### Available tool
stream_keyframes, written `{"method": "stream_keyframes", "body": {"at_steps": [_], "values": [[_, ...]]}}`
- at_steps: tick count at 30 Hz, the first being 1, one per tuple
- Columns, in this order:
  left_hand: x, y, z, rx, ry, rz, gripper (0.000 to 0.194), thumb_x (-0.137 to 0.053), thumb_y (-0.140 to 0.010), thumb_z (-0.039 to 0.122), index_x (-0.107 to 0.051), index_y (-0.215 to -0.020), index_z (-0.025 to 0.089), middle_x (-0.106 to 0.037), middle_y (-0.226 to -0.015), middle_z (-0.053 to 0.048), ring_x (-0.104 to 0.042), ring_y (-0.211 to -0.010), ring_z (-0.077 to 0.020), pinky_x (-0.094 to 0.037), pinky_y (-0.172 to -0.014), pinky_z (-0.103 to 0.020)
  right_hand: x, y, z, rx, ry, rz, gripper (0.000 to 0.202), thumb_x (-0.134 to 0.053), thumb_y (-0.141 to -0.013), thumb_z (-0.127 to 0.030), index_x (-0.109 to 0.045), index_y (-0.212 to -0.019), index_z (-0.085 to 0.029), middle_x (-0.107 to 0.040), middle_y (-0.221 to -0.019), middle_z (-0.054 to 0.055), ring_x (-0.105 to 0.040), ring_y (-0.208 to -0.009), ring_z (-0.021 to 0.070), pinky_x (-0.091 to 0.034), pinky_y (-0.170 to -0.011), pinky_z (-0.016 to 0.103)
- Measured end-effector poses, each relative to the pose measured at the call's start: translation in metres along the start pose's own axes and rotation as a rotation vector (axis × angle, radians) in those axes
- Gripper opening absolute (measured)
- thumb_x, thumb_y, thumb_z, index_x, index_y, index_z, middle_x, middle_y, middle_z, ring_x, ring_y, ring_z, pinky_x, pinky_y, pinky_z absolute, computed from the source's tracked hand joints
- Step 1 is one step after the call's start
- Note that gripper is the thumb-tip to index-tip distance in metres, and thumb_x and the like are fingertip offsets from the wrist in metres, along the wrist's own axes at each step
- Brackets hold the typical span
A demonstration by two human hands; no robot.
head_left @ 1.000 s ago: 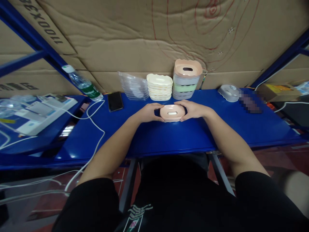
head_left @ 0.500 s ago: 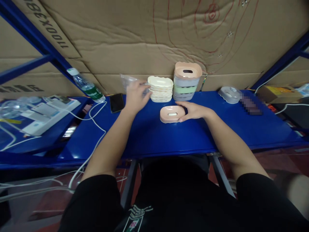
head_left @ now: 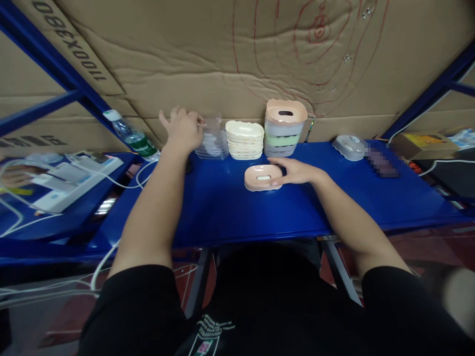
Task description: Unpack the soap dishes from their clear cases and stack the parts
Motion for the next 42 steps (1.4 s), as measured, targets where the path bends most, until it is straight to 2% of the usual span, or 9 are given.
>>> {"method": "stream_keyframes", "body": {"at_steps": [5,9,15,19,23,27,33,36,42], "values": [[0.034,0.010,0.039,0.003,-0.002,0.095,0.052,-0.055,-0.108,0.068,-0.074,-0.124,0.023,-0.076,-0.146,-0.007,-0.044,-0.162,-0.0402,0.005,-0.139,-0.075,0.002,0.000,-0.004,-0.014,-0.055,0.056,0.144,-0.094,-0.076,-0.079,-0.023,-0.188,-0.023,-0.058,-0.175,0.023,-0.064,-0.154,0.0474,-0.049,-0.132,0.071],[0.045,0.042,0.092,-0.124,0.104,0.155,0.049,-0.049,-0.114,0.063,-0.068,-0.143,0.029,-0.075,-0.150,-0.005,-0.054,-0.158,-0.0364,-0.002,-0.145,-0.067,0.018,0.001,-0.026,0.111,-0.006,0.266,0.143,-0.088,-0.081,-0.082,-0.012,-0.189,-0.028,-0.034,-0.191,0.018,-0.044,-0.170,0.0475,-0.036,-0.140,0.070],[-0.013,0.064,0.138,-0.206,0.440,-0.014,0.056,-0.047,-0.116,0.069,-0.070,-0.144,0.026,-0.084,-0.125,-0.010,-0.077,-0.128,-0.0335,-0.057,-0.116,-0.053,0.027,0.006,-0.058,0.207,0.226,0.435,0.123,-0.078,-0.093,-0.080,-0.016,-0.189,-0.033,-0.025,-0.195,0.009,-0.013,-0.181,0.0489,-0.014,-0.146,0.075],[-0.064,0.060,0.151,-0.177,0.732,-0.328,0.060,-0.060,-0.110,0.076,-0.076,-0.132,0.023,-0.083,-0.099,-0.008,-0.079,-0.088,-0.0242,-0.064,-0.078,-0.038,0.026,0.010,-0.067,0.225,0.344,0.446,0.099,-0.076,-0.099,-0.071,-0.034,-0.184,-0.042,-0.033,-0.193,0.004,-0.001,-0.181,0.0520,-0.003,-0.141,0.085],[-0.084,0.060,0.154,-0.142,0.893,-0.469,0.051,-0.072,-0.106,0.068,-0.080,-0.119,0.019,-0.083,-0.097,-0.010,-0.079,-0.088,-0.0231,-0.065,-0.080,-0.038,0.019,0.012,-0.070,0.240,0.380,0.373,0.089,-0.079,-0.098,-0.067,-0.045,-0.177,-0.046,-0.037,-0.191,0.000,-0.004,-0.181,0.0517,0.001,-0.141,0.084],[-0.101,0.063,0.146,-0.049,0.928,-0.562,0.046,-0.077,-0.104,0.063,-0.081,-0.116,0.019,-0.084,-0.094,-0.011,-0.080,-0.091,-0.0244,-0.068,-0.085,-0.044,0.009,0.008,-0.075,0.269,0.392,0.287,0.093,-0.082,-0.095,-0.069,-0.044,-0.178,-0.047,-0.040,-0.190,0.000,-0.028,-0.177,0.0494,-0.006,-0.144,0.078],[-0.109,0.063,0.126,0.025,0.883,-0.468,0.054,-0.072,-0.104,0.073,-0.080,-0.117,0.021,-0.084,-0.102,-0.011,-0.074,-0.080,-0.0209,-0.065,-0.078,-0.041,0.009,0.006,-0.074,0.285,0.376,0.297,0.104,-0.076,-0.094,-0.078,-0.041,-0.182,-0.035,-0.043,-0.188,0.008,-0.045,-0.169,0.0488,-0.032,-0.141,0.070],[-0.102,0.076,0.117,-0.050,0.876,-0.456,0.071,-0.077,-0.095,0.082,-0.078,-0.131,0.021,-0.081,-0.129,-0.015,-0.077,-0.101,-0.0253,-0.066,-0.092,-0.044,0.014,0.008,-0.063,0.258,0.373,0.352,0.114,-0.083,-0.088,-0.076,-0.038,-0.183,-0.032,-0.051,-0.183,0.011,-0.050,-0.166,0.0484,-0.038,-0.138,0.070],[-0.097,0.111,0.102,-0.212,0.551,-0.554,0.143,-0.108,-0.056,0.073,-0.049,-0.174,0.019,-0.056,-0.163,-0.024,-0.069,-0.136,-0.0430,-0.057,-0.122,-0.061,0.009,0.004,-0.050,0.267,0.376,0.353,0.115,-0.090,-0.083,-0.069,-0.046,-0.179,-0.024,-0.064,-0.171,0.016,-0.065,-0.153,0.0478,-0.052,-0.129,0.067]]}}
Point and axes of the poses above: each hand's wrist, its own y-axis away from the middle knuckle, its own x-axis out of the back of the hand, z = x × y, the point moved 8 cm from there along -y, towards the middle knuckle
